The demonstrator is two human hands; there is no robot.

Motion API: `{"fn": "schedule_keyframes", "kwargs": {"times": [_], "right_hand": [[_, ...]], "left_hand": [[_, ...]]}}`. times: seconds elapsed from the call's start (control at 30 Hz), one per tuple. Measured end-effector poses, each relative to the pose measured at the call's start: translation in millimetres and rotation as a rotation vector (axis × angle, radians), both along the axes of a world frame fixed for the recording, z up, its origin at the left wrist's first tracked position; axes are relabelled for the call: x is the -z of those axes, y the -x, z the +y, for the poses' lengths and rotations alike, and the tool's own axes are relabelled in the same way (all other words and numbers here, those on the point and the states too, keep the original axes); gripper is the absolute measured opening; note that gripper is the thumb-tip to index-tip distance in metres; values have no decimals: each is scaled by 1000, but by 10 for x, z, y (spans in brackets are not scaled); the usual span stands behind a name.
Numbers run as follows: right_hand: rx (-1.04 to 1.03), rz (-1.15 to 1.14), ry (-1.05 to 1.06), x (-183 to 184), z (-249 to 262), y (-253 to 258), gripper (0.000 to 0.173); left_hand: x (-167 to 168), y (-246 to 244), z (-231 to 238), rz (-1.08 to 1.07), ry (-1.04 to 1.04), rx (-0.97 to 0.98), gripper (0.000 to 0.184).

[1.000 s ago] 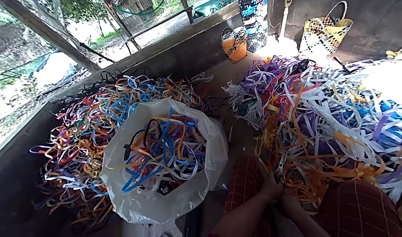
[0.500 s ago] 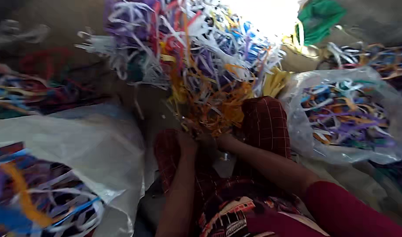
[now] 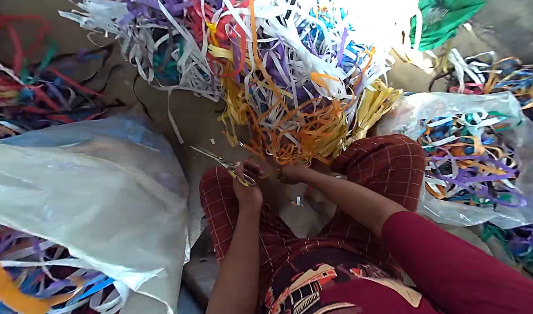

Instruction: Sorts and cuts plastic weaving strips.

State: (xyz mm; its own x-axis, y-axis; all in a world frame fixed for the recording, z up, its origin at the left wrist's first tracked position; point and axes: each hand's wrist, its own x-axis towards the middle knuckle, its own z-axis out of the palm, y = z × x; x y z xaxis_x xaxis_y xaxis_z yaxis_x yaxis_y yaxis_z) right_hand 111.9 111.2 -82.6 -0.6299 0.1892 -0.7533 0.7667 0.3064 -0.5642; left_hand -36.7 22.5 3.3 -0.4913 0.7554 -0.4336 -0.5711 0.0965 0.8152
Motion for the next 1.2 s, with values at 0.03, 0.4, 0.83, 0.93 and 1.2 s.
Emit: {"fn": "schedule_keyframes", "kwargs": {"times": [0.03,0.4,0.83,0.93,1.2], "right_hand": [[52,64,31,157,-22,65,36],[1298,-94,-152,877,99,449,76],[1490,-223,-182,1165,3,500,76],[1333,-353,-72,1194,180,423,76],[1203,22,-212,704,461,104,45]], "left_hand": [[15,6,-11,-3,14,-1,44],[-4,1,55,-181,101,-65,45],[-11,-39,18,-201,102,-32,42],[-24,-49,17,-213,117,-25,42],[-102,-62,79,-237,170,-22,42]]}}
